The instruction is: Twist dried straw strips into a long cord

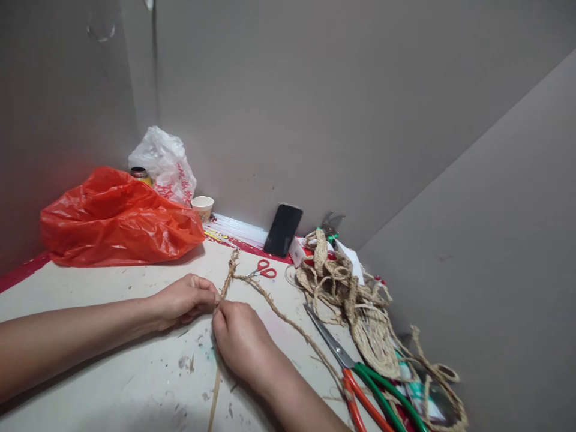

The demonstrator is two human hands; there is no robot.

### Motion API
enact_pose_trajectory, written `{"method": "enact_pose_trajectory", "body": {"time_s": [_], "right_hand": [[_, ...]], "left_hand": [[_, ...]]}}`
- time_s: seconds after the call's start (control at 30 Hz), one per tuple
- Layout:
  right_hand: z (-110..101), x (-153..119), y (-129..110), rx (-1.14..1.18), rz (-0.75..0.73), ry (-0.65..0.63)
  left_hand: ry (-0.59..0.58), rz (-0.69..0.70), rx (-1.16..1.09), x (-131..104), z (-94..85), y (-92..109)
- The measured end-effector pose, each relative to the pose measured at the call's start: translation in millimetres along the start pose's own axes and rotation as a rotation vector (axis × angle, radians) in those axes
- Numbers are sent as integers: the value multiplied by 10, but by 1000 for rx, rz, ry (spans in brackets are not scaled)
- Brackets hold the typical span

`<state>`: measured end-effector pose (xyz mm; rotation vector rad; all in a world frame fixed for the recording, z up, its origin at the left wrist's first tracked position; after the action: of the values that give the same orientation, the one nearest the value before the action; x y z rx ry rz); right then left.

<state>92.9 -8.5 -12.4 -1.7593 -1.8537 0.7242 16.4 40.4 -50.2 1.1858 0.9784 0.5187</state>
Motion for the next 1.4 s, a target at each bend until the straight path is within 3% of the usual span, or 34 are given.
{"method": "enact_pose_trajectory", "body": {"time_s": [0.33, 0.53, 0.6, 0.7, 0.77, 0.83, 0.9, 1.0, 1.13, 1.23, 1.4], "right_hand": [[-12, -57, -61, -366, -8, 63], [59, -134, -187, -473, -61, 30], [132, -204, -292, -428, -142, -21], [133, -277, -431, -150, -261, -77], [-104, -210, -387, 61, -237, 92], [-412, -104, -180, 199, -122, 366], [-514, 14, 63, 332, 12, 467], [-262, 176, 253, 592, 159, 271], [193, 131, 196, 932, 341, -110], [250, 75, 173, 998, 396, -221], [215, 81, 259, 873, 377, -386]], "left_hand": [[-117, 30, -80, -52, 62, 40], [-21, -24, -52, -35, 27, -36], [-13, -48, -65, -31, 29, -52], [-48, -41, -103, -34, 42, -18], [-67, -26, -123, -41, 33, 25], [-82, -31, -140, -51, 22, 54], [-104, -53, -152, -61, 24, 61], [-127, -53, -153, -66, 35, 72], [-147, -24, -139, -62, 48, 88], [-133, -31, -138, -59, 29, 81], [-202, 32, -18, -55, 74, 94]]}}
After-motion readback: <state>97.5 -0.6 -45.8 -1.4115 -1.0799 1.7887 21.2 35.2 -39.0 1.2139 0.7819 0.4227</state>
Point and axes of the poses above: each hand's wrist, its own x-axis towards the middle knuckle, its own z-axis out of the palm, y = z × x, the point moved 8 cm from there along x, towards the middle knuckle, and after that the axes turned 7 degrees about y, right-handed, at the moved point
